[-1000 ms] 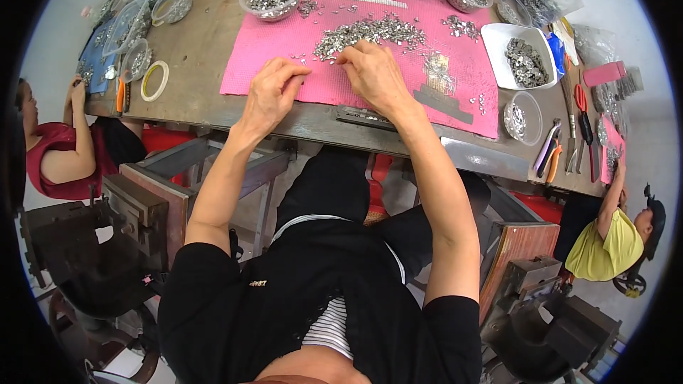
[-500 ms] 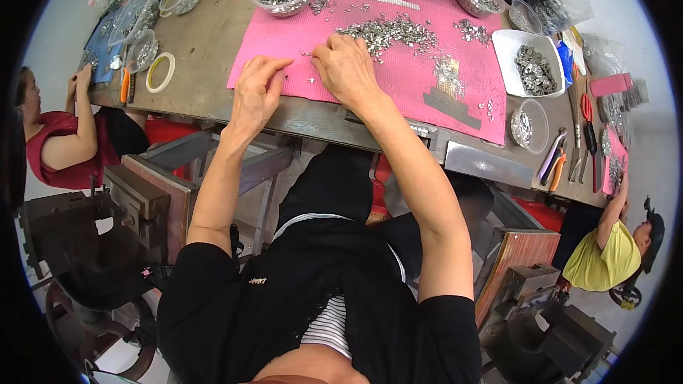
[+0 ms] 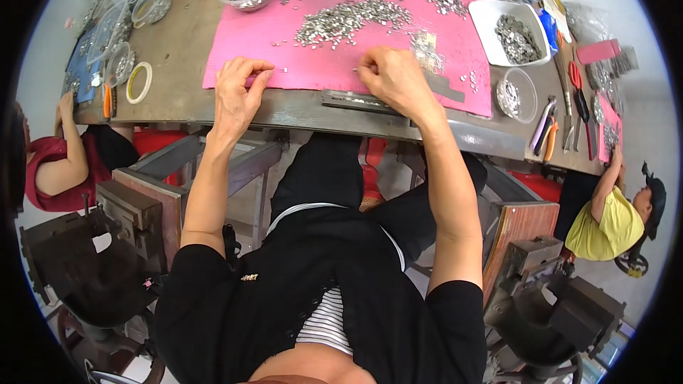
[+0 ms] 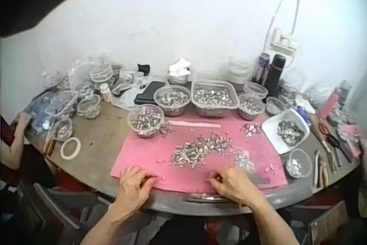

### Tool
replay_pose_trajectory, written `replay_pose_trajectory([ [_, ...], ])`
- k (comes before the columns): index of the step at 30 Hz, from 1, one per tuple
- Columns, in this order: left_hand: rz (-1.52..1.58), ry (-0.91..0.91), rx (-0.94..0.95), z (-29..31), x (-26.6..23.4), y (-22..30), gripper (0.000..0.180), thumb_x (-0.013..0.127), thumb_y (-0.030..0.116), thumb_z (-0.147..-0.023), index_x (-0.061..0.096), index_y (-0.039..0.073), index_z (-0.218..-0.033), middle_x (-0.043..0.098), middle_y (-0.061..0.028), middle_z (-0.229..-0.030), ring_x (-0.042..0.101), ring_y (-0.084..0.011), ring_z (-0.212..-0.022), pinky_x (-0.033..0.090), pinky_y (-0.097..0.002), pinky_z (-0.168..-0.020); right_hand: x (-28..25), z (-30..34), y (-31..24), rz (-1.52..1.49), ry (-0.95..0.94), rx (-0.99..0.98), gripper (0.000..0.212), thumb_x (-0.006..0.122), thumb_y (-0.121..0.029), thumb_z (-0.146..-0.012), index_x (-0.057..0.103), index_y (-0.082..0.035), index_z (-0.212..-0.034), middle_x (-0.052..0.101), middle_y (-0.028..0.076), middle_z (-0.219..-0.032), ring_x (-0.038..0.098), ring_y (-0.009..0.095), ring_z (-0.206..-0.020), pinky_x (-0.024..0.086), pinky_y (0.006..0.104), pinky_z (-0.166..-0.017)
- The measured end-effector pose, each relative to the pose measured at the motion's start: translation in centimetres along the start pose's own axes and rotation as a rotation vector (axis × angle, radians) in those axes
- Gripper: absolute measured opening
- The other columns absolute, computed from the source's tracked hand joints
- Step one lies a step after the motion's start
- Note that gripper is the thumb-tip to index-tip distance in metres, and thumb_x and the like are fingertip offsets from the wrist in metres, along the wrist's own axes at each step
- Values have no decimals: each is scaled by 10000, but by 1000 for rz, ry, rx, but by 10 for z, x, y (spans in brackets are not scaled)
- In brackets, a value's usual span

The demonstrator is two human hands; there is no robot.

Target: Assembling small metal link components onto a jig and using a manual wheel press to secure them.

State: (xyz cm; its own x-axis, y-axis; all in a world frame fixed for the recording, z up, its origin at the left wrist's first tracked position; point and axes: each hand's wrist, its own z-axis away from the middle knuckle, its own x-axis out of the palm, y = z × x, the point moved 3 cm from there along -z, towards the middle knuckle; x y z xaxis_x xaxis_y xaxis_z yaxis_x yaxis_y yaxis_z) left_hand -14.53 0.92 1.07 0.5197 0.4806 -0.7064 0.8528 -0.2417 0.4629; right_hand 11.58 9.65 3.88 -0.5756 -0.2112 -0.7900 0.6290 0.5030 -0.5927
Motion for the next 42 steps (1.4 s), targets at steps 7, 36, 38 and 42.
replay_pose_trajectory([
  [7, 590, -237, -33, -7, 37, 70, 97, 699, 56, -899, 731, 34, -988, 689, -91, -887, 626, -238, -820, 498, -348, -763, -1, 23, 20, 168, 157, -3, 120, 715, -151, -873, 715, -32, -891, 695, 121, -837, 675, 342, -766, 499, 459, -714],
  [36, 365, -30, 302, 7, 67, 110, 156, 750, 18, -786, 674, 45, -920, 628, -100, -922, 615, -311, -872, 506, -419, -779, 5, 22, 24, 54, 232, -45, 135, 781, -96, -828, 723, -10, -914, 677, 135, -793, 678, 293, -713, 522, 393, -648],
  [38, 358, -12, 307, 9, 65, 111, 152, 750, 18, -782, 672, 45, -909, 627, -100, -924, 613, -312, -862, 506, -421, -774, 4, 21, 26, 37, 221, -49, 139, 778, -100, -828, 718, -8, -913, 682, 132, -799, 676, 290, -712, 520, 391, -649],
  [42, 363, -52, 213, 11, 64, 111, 135, 763, 12, -795, 691, 31, -908, 660, -108, -957, 642, -306, -865, 521, -400, -771, 5, 19, 26, 27, 155, 31, 159, 774, -179, -829, 693, -48, -868, 684, 101, -821, 671, 313, -820, 462, 450, -743],
])
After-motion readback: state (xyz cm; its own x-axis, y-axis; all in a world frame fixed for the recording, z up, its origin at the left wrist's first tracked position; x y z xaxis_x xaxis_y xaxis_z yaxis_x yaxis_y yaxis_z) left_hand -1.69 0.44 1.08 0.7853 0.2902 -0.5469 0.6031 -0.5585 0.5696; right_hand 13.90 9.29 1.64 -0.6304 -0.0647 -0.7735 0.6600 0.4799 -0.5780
